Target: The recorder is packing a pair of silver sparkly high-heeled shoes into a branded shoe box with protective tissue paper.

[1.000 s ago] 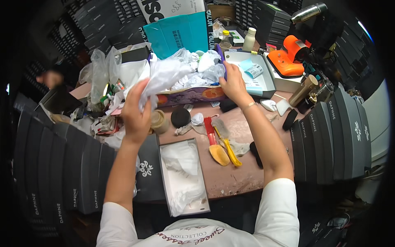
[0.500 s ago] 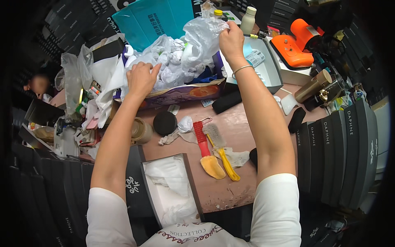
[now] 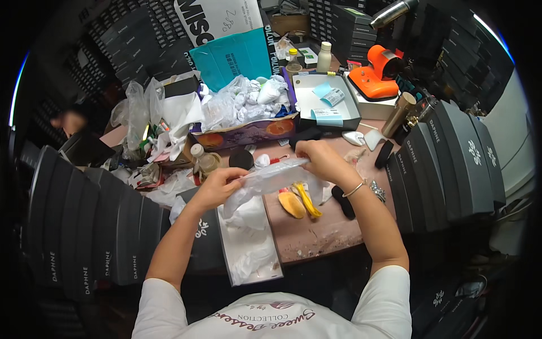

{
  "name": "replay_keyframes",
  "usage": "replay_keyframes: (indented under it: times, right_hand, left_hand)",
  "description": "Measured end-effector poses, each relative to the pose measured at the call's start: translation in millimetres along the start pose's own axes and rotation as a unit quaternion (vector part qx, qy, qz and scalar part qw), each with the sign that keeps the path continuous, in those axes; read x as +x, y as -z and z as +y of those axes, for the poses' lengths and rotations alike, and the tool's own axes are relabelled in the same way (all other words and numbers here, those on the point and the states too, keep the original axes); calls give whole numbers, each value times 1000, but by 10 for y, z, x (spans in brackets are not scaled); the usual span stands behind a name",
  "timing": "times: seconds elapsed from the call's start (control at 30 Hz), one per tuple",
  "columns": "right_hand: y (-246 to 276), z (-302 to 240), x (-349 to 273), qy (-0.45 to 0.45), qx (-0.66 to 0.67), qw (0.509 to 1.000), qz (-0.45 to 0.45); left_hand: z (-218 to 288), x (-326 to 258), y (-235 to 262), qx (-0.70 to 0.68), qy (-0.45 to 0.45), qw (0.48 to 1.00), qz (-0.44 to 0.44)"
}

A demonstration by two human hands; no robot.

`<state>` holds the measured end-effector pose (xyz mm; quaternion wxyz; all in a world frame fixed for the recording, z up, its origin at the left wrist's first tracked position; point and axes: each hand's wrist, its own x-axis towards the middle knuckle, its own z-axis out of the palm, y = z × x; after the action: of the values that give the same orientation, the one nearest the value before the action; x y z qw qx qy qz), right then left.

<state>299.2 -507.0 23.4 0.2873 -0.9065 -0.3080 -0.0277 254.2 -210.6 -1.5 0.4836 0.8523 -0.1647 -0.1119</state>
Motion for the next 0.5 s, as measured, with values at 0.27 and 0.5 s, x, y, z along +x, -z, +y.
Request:
replay_keyframes:
  times: [0.27,0.5]
  right_hand:
    - [-587,-206,-1248,-189,229,953,-59]
    - [-1317,-428,-1924,-370,596,706,95]
  left_hand:
    - [-388,-1666,-71,-268,160,950,15]
    - [-650,-2819,-722,-312,165,935,44]
